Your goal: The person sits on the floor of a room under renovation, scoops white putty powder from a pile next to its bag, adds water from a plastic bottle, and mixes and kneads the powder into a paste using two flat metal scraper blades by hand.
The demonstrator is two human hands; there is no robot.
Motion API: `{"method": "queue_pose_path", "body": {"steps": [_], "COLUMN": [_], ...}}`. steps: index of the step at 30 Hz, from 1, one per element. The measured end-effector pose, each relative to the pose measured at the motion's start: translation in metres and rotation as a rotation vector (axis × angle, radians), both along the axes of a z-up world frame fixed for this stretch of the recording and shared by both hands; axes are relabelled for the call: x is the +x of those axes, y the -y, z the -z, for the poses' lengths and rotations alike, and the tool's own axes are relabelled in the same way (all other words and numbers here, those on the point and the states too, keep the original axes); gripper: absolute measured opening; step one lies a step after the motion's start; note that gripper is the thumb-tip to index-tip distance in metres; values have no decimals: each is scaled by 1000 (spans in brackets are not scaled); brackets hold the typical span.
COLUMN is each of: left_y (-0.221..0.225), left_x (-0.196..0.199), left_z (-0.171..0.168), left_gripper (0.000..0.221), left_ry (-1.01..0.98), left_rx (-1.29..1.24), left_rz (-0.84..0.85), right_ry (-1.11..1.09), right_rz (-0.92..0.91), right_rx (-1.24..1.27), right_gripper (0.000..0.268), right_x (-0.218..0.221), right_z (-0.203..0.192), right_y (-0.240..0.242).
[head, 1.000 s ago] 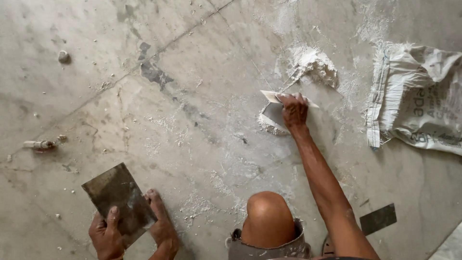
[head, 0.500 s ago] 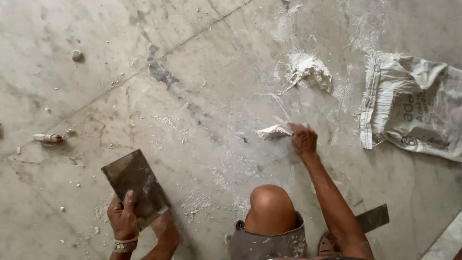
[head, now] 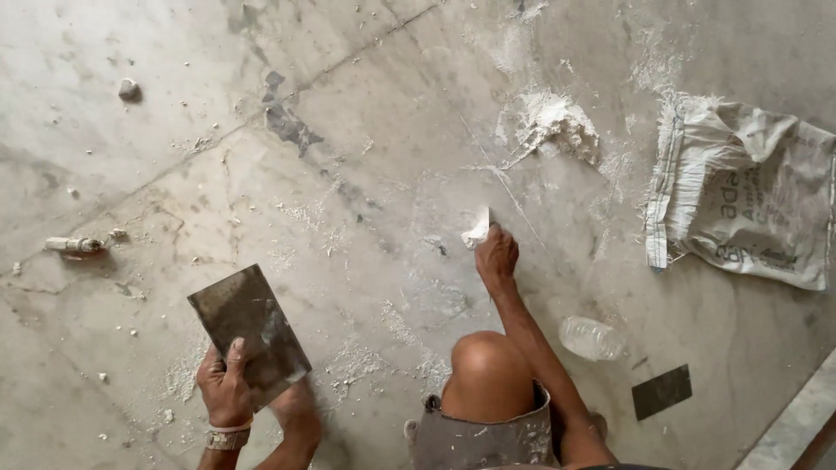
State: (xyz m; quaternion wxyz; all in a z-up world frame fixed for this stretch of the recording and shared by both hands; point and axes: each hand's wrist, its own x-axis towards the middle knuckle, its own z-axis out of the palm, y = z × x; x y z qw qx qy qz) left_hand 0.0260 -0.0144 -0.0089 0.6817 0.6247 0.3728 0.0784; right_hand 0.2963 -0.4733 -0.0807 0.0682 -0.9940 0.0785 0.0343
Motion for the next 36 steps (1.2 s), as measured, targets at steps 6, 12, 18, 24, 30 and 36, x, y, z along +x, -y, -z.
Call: {"method": "queue_pose_path", "body": {"steps": [6,12,18,24,30,36], "left_y": [0,-2,3,5,6,9], "left_x": [-8,-10,-3,-2,0,-1], "left_z": [1,18,20,19,31,27], "left_gripper": [31,27,30,29,28,26], "left_ry": [-26,-22,52,43,43,36], "left_rx": [36,61,21,21,51,4], "left_rz": [5,18,32,56,50,42], "right_ry": [-32,173,236,163,230,38], "right_rz": [-49,-355,-522,-517,-723,-687], "right_rx": [4,-125,-107,-10,-51,-91], "right_gripper": [29,37,44,38,33,36], "right_x": [32,23,-18,8,-3,-1], "right_z": [-14,7,-28,-57,-47,-74], "right_y": [41,30,19,19,-4,22]}}
